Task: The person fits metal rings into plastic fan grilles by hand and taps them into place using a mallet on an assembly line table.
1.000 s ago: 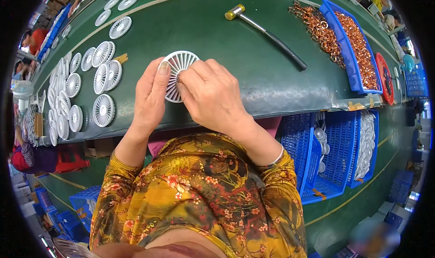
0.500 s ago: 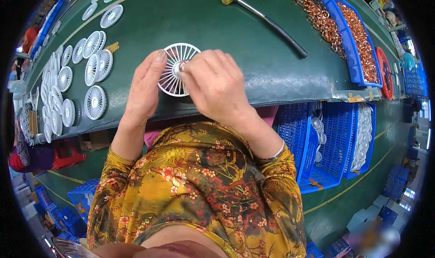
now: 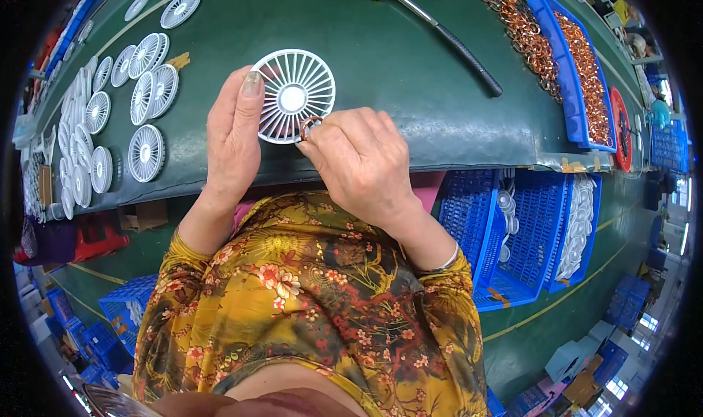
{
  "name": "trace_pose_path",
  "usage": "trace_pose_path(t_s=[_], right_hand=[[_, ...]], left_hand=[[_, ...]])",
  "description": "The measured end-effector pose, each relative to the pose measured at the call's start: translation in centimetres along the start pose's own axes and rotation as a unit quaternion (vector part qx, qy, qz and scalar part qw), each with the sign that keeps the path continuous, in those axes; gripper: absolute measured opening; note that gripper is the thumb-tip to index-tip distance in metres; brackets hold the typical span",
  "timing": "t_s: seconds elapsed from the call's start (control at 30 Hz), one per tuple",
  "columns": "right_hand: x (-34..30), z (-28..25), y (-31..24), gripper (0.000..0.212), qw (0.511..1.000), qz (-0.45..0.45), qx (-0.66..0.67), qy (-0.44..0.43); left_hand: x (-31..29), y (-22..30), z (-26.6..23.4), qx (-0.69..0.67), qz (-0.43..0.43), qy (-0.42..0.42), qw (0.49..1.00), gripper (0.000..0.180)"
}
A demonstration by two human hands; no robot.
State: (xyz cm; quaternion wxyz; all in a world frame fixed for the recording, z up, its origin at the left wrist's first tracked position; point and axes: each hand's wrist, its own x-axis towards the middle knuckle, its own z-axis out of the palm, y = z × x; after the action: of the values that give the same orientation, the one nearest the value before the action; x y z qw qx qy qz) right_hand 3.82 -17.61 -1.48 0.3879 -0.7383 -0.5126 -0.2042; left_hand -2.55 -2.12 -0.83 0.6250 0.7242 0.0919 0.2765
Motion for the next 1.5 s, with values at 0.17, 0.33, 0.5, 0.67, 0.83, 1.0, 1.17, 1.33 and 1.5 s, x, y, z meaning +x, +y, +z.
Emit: trace_pose_path(t_s=[0.17,0.33,0.5,0.67,0.83,1.0,1.17,1.33,1.5], right_hand=[[-0.1,0.7,0.0,0.018,1.000,-0.002,-0.023,-0.020],[0.0,0.8,0.0,0.018,0.994,0.014,-0.041,-0.099],[-0.2,0.9,0.3,0.020,0.997,0.009,-0.018,-0.077],[-0.1,0.9,0.4,0.020,0.999,0.023,0.017,-0.020],[0.0,1.3,0.4,0.019,0.998,0.040,0.046,-0.027],[-0.2,2.0,-0.2,0.016,0.992,0.103,0.065,-0.025],[-0.3,2.5,-0.6,0.013,0.990,0.123,0.068,0.006],[-0.3,2.2,-0.8,0.013,0.987,0.143,0.057,-0.039],[-0.1,1.4,-1.4,0.012,0.978,0.160,0.049,-0.123]], left_hand=[[-0.1,-0.5,0.2,0.021,0.020,0.009,1.000,0.033],[0.0,-0.6,0.1,0.083,0.056,0.018,0.995,0.031],[0.5,-0.2,-0.1,0.087,0.060,0.030,0.994,0.029],[0.3,-0.4,0.3,0.099,0.080,0.021,0.992,0.028],[-0.1,-0.4,0.4,0.121,0.106,0.020,0.987,0.026],[-0.3,-0.4,0.9,0.119,0.122,0.032,0.985,0.025],[-0.5,-0.2,0.9,0.110,0.115,0.040,0.986,0.024],[-0.9,0.2,1.0,0.112,0.084,0.044,0.989,0.026],[-1.4,-1.6,0.8,0.161,0.105,0.044,0.980,0.023]])
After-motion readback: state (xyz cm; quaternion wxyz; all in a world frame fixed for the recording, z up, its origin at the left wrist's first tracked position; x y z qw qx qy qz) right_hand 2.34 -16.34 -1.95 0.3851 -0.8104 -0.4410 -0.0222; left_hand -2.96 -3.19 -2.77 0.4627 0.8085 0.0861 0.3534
